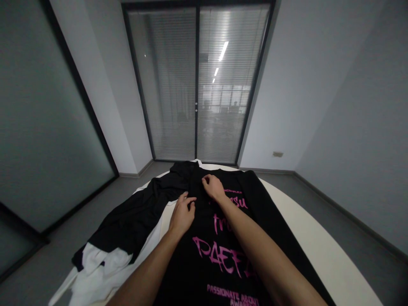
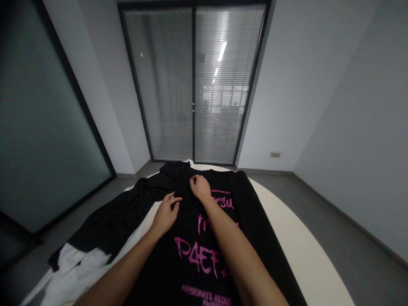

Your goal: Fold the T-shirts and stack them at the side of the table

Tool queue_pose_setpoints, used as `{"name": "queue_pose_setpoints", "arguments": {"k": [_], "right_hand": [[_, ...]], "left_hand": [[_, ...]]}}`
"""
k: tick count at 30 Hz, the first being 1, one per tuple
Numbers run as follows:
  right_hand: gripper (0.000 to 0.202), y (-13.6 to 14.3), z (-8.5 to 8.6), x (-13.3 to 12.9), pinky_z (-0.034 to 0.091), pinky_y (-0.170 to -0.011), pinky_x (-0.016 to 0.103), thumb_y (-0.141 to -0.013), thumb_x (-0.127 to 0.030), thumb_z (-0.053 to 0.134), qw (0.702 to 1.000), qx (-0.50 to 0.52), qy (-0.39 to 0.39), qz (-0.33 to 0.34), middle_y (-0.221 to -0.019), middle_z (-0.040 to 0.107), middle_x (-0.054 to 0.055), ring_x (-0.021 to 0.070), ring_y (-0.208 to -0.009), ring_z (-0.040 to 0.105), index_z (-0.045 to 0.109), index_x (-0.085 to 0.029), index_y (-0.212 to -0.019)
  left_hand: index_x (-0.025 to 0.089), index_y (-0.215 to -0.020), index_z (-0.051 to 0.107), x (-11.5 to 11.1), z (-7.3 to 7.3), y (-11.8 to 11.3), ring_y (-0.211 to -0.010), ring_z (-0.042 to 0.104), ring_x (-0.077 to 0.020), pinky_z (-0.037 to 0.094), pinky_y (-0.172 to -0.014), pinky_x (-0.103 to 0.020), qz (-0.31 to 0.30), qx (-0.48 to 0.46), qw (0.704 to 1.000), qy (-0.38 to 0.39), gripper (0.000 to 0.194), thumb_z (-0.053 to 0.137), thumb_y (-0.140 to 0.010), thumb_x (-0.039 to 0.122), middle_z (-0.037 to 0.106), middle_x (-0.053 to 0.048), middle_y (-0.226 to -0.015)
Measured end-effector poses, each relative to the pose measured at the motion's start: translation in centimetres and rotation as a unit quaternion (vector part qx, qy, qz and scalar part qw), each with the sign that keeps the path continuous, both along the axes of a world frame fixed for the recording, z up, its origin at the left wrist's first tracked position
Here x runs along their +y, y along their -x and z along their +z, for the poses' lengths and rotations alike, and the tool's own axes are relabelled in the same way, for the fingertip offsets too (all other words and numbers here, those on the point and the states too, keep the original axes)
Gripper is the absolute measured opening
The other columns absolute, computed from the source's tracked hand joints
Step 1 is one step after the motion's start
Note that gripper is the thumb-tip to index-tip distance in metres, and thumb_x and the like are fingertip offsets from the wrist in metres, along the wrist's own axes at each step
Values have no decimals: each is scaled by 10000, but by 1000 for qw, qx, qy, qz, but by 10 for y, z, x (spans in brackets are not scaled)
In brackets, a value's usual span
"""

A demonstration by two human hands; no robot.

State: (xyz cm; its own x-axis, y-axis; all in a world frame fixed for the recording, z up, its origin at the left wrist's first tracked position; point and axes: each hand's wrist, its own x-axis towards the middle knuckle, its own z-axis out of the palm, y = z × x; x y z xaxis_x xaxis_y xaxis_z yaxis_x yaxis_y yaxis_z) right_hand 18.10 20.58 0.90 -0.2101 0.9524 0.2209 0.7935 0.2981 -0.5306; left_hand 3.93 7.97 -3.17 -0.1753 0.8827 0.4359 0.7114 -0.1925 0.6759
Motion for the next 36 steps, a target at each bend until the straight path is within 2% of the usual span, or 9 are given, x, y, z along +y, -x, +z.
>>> {"name": "queue_pose_setpoints", "arguments": {"k": [5, 8, 13, 16, 21, 24, 29, 32, 36], "right_hand": [[742, 23, 19, -1, 493, -909, 366, -813, -701, 595, 993, 40, 104, -23, -1213, 678, 174, 300, -1103, 652, 557, -142, -1300], [915, 26, 20, 0, 499, -927, 391, -672, -624, 767, 988, 24, 149, -28, -1283, 639, 220, 340, -1150, 636, 489, -105, -1373], [613, 19, 10, 8, 510, -913, 363, -733, -283, 726, 988, 45, 141, -36, -1236, 672, 206, 320, -1143, 651, 556, -113, -1297], [550, 10, 3, 12, 508, -927, 352, -770, -192, 638, 988, 72, 130, -46, -1240, 671, 210, 310, -1169, 642, 546, -95, -1304], [712, 1, -9, 9, 488, -993, 319, -833, -153, 536, 983, 145, 106, -41, -1318, 639, 173, 227, -1190, 637, 294, -101, -1501], [757, 0, -16, 5, 473, -1026, 310, -856, -177, 534, 978, 186, 91, -32, -1371, 604, 168, 199, -1216, 620, 210, -107, -1536], [775, -10, -22, 7, 414, -1100, 308, -829, -185, 600, 972, 223, 66, -32, -1450, 531, 176, 194, -1306, 548, 260, -100, -1520], [742, -23, -23, 10, 398, -1120, 319, -831, -160, 584, 970, 232, 56, -38, -1459, 523, 167, 196, -1318, 536, 296, -111, -1513], [746, -39, -25, 10, 407, -1122, 341, -808, -131, 600, 969, 236, 51, -44, -1438, 550, 141, 211, -1308, 545, 341, -143, -1508]], "left_hand": [[210, -1044, 738, -10, 10, -11, -1324, 515, -258, 392, -1150, -446, -45, 21, 999, 3, 246, 531, -914, 176, 550, -102, -1406], [212, -999, 732, -16, 16, -17, -1318, 523, -257, 387, -1148, -451, -66, 18, 998, 15, 217, 551, -895, 153, 569, -101, -1399], [213, -988, 708, -24, 27, -22, -1302, 546, -239, 395, -1143, -413, -119, 14, 992, 34, 265, 552, -845, 54, 602, -89, -1360], [221, -1050, 686, -32, 29, -20, -1280, 553, -233, 418, -1118, -394, -127, 44, 990, 49, 349, 559, -804, 8, 593, -80, -1344], [242, -1139, 663, -46, 28, -16, -1151, 599, -238, 482, -1005, -375, -87, 122, 985, 84, 394, 534, -829, 36, 623, -68, -1188], [222, -1092, 672, -50, 33, -20, -1096, 624, -224, 479, -989, -353, -109, 121, 984, 76, 369, 483, -852, 15, 666, -61, -1114], [233, -1151, 631, -60, 49, -28, -1111, 638, -223, 481, -970, -331, -126, 119, 982, 76, 362, 558, -840, 62, 676, -53, -1177], [256, -1288, 537, -73, 56, -29, -1087, 659, -265, 507, -877, -340, -94, 169, 971, 137, 532, 641, -788, 105, 663, -81, -1202], [222, -1233, 542, -85, 63, -34, -989, 692, -288, 503, -814, -346, -121, 177, 954, 211, 472, 643, -785, 113, 706, -95, -1060]]}}
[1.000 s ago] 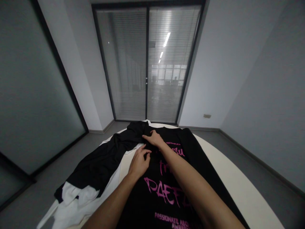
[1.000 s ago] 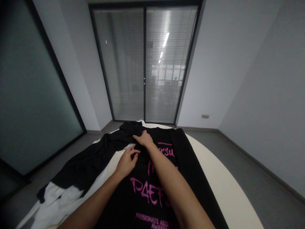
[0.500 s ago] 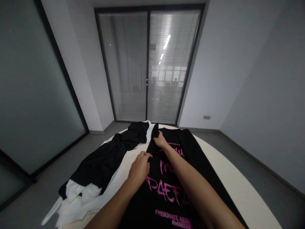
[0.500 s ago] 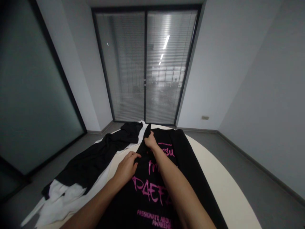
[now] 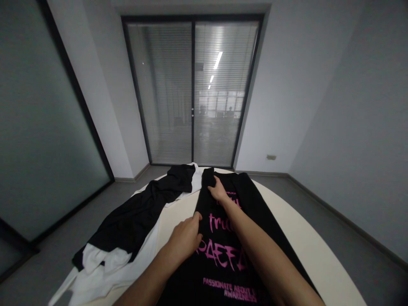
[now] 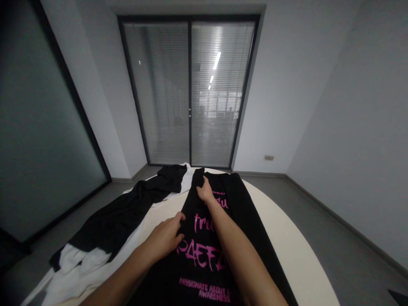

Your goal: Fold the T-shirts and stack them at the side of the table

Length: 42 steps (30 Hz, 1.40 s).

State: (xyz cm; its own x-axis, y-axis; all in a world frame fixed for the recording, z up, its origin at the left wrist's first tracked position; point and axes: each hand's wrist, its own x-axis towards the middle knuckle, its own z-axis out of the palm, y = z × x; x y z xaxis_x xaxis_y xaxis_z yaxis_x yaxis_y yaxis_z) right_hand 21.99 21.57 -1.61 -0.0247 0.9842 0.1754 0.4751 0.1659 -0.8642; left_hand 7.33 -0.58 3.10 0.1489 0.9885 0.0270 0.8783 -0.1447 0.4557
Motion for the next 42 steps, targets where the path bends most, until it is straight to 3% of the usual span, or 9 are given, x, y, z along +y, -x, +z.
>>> {"name": "queue_pose_setpoints", "arguments": {"k": [5, 11, 14, 20, 26, 28, 32, 37, 42], "right_hand": [[757, -18, 0, 0, 391, -1138, 327, -800, -131, 636, 1000, 9, 1, -13, -1446, 538, 157, 208, -1313, 541, 354, -114, -1502], [815, -52, -4, -2, 445, -1097, 374, -755, -157, 725, 999, 4, 33, -18, -1370, 597, 147, 236, -1241, 599, 381, -143, -1494], [795, -65, -7, -7, 501, -1031, 398, -736, -195, 770, 999, -5, 46, -3, -1234, 672, 121, 246, -1141, 654, 441, -163, -1459], [729, -76, 1, -19, 574, -891, 366, -707, -169, 812, 997, -18, 33, 69, -1113, 720, 110, 232, -977, 703, 538, -159, -1382], [485, -98, 9, -29, 456, -1066, 416, -836, -208, 702, 995, -56, -34, 70, -1284, 649, 109, 243, -1247, 580, 603, -208, -1311], [513, -107, 7, -35, 470, -1044, 431, -817, -236, 731, 995, -71, -27, 70, -1283, 648, 128, 259, -1215, 600, 604, -195, -1313], [585, -117, 1, -47, 490, -1019, 413, -784, -214, 755, 987, -102, -36, 121, -1303, 633, 122, 249, -1163, 621, 587, -198, -1345], [506, -118, -2, -56, 507, -1001, 387, -815, -182, 704, 979, -124, -94, 133, -1416, 529, 133, 238, -1202, 587, 612, -202, -1312], [472, -122, -11, -62, 499, -1007, 417, -859, -265, 681, 975, -147, -100, 135, -1430, 512, 149, 237, -1146, 619, 607, -211, -1322]], "left_hand": [[226, -1262, 546, -4, 5, -16, -832, 679, -206, 487, -749, -290, -52, -142, 988, -10, 416, 619, -853, 229, 687, -66, -1080], [249, -1274, 622, -13, 8, -17, -648, 613, -143, 446, -601, -231, -233, -163, 949, 137, 405, 554, -876, 221, 709, -27, -947], [245, -1342, 577, -15, 8, -13, -551, 562, -118, 409, -513, -217, -242, -154, 937, 199, 478, 594, -865, 276, 689, -30, -945], [264, -1220, 661, -16, 2, -24, -648, 563, -104, 421, -550, -196, -237, -137, 945, 181, 515, 785, -730, 365, 618, -11, -1009], [271, -1390, 519, -25, 1, -44, -627, 612, -66, 524, -541, -216, -263, -304, 858, 320, 480, 473, -920, 184, 538, -93, -1322], [322, -1408, 523, -28, 0, -45, -649, 626, -69, 518, -562, -214, -314, -247, 866, 300, 561, 503, -881, 132, 524, -78, -1356], [400, -1346, 597, -34, -2, -48, -845, 648, -158, 508, -763, -274, -402, -74, 906, 112, 622, 697, -781, 161, 609, -14, -1163], [352, -1178, 703, -45, -1, -61, -918, 620, -160, 474, -792, -239, -447, -15, 894, 19, 338, 667, -853, 266, 611, 6, -1050], [308, -1175, 697, -58, 9, -69, -993, 577, -205, 454, -893, -321, -484, 17, 875, -11, 406, 744, -788, 422, 553, -25, -1107]]}}
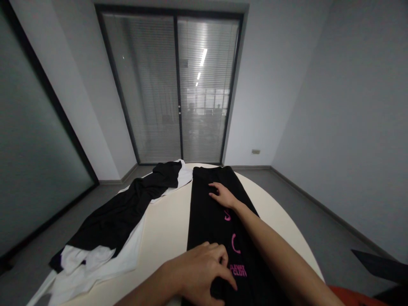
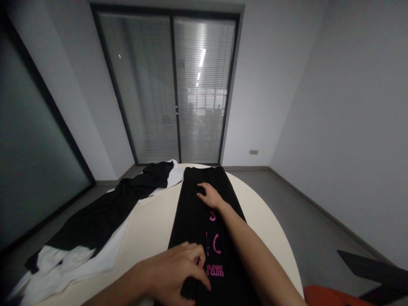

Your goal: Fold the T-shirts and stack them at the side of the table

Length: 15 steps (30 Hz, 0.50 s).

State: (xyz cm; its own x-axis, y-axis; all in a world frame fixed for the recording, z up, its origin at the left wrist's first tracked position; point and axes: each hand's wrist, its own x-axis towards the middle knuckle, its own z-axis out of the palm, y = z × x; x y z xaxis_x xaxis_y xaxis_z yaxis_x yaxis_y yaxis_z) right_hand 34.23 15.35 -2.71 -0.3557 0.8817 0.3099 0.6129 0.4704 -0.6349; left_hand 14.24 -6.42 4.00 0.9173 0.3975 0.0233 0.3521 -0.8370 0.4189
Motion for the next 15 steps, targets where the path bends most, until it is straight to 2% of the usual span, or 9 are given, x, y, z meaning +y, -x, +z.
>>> {"name": "queue_pose_setpoints", "arguments": {"k": [4, 7, 11, 13, 15], "right_hand": [[412, -2, -10, -5, 486, -1014, 424, -867, -267, 666, 1000, 24, -3, -2, -1444, 496, 158, 245, -1182, 603, 634, -208, -1274], [363, -1, -15, -9, 475, -1025, 426, -879, -292, 652, 999, 49, -17, -13, -1436, 507, 135, 239, -1193, 596, 651, -231, -1236], [354, 0, -16, -13, 480, -1015, 407, -887, -313, 636, 997, 68, -22, -19, -1441, 509, 121, 226, -1194, 593, 647, -237, -1233], [345, 0, -14, -14, 473, -1024, 400, -888, -315, 634, 997, 74, -18, -22, -1449, 509, 114, 224, -1217, 581, 650, -238, -1224], [337, -1, -13, -16, 456, -1046, 399, -888, -305, 633, 996, 80, -17, -21, -1451, 514, 105, 224, -1252, 562, 653, -241, -1218]], "left_hand": [[295, -1112, 726, -5, -2, -3, -1148, 522, -262, 417, -972, -380, -32, -3, 999, -26, 302, 735, -833, 412, 493, -58, -1263], [276, -1112, 717, -8, -19, -9, -1246, 486, -245, 367, -1052, -351, -67, -59, 995, -37, 225, 649, -929, 387, 494, -42, -1366], [282, -1155, 691, -14, -41, -20, -1273, 506, -231, 344, -1086, -334, -97, -78, 992, -21, 270, 501, -1009, 406, 582, -25, -1335], [296, -1192, 676, -14, -41, -21, -1299, 502, -227, 341, -1104, -326, -97, -91, 991, 3, 277, 505, -1007, 413, 573, -19, -1383], [300, -1271, 635, -11, -36, -17, -1332, 480, -242, 335, -1129, -339, -76, -111, 991, 23, 357, 592, -956, 461, 530, -30, -1449]]}}
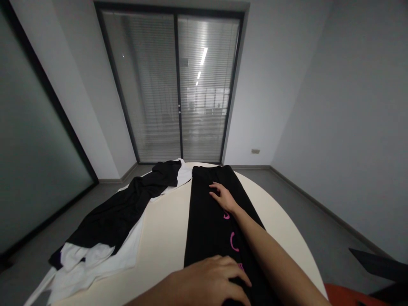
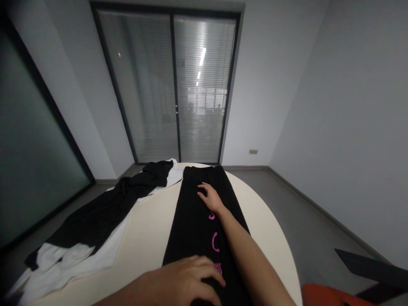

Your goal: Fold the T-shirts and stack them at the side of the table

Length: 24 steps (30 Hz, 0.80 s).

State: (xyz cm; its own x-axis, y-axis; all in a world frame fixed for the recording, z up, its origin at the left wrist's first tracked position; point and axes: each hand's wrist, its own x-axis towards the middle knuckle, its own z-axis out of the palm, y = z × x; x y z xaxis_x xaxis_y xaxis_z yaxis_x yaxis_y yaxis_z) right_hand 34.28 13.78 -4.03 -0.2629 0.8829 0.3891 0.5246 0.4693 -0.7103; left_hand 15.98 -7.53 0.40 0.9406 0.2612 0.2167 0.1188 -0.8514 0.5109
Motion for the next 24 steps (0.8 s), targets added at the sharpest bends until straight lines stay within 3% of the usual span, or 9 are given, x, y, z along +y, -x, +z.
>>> {"name": "queue_pose_setpoints", "arguments": {"k": [4, 6, 9, 12, 16, 19, 22, 24], "right_hand": [[308, 0, 2, 0, 443, -1058, 402, -887, -286, 630, 1000, 10, 2, -1, -1454, 524, 96, 227, -1268, 554, 671, -243, -1190], [285, 0, 3, 0, 449, -1048, 390, -898, -292, 617, 1000, 11, -2, 2, -1460, 520, 100, 225, -1256, 563, 684, -233, -1169], [308, -4, 6, -2, 449, -1048, 372, -935, -309, 561, 999, 7, -39, -22, -1478, 501, 107, 211, -1210, 590, 667, -220, -1211], [385, -10, 8, -6, 380, -1113, 423, -963, -344, 508, 989, -54, -75, -118, -1471, 510, 112, 248, -1274, 537, 609, -217, -1313], [514, -13, 5, -12, 326, -1141, 467, -938, -431, 547, 968, -182, -32, -172, -1458, 515, 161, 314, -1347, 464, 552, -163, -1376], [447, -10, 6, -16, 385, -1080, 429, -953, -391, 512, 952, -210, -34, -218, -1375, 566, 187, 308, -1288, 508, 575, -148, -1323], [373, -8, 13, -20, 429, -987, 465, -907, -377, 577, 924, -235, -23, -302, -1210, 621, 228, 356, -1197, 540, 641, -139, -1187], [334, -8, 17, -22, 442, -948, 483, -889, -366, 600, 911, -256, -14, -322, -1146, 638, 234, 373, -1155, 558, 667, -134, -1120]], "left_hand": [[273, -1491, 436, 10, 8, 10, -1467, 265, -410, 208, -1193, -572, 113, 22, 993, 6, 859, 731, -768, 631, 279, -116, -1625], [264, -1554, 323, 14, 7, 13, -1495, 146, -453, 139, -1179, -657, 132, 62, 989, 10, 968, 703, -763, 674, 170, -138, -1657], [262, -1579, 253, 17, 4, 13, -1506, 84, -443, 119, -1178, -669, 135, 88, 987, 17, 980, 660, -793, 683, 127, -135, -1663], [257, -1582, 239, 17, 3, 11, -1507, 45, -441, 92, -1171, -685, 146, 97, 984, 11, 938, 620, -832, 671, 95, -144, -1664], [283, -1580, 240, 18, 3, 9, -1502, 17, -454, 64, -1154, -713, 139, 108, 984, 4, 918, 624, -830, 649, 75, -141, -1666], [285, -1574, 259, 18, 1, 9, -1502, 44, -457, 88, -1158, -707, 133, 102, 986, 1, 904, 620, -827, 643, 121, -128, -1664], [281, -1563, 294, 19, -1, 9, -1500, 68, -460, 123, -1159, -700, 137, 95, 986, 1, 894, 629, -816, 640, 159, -124, -1659], [279, -1557, 310, 19, -2, 9, -1499, 77, -462, 135, -1157, -699, 138, 93, 986, 2, 900, 650, -802, 633, 169, -126, -1657]]}}
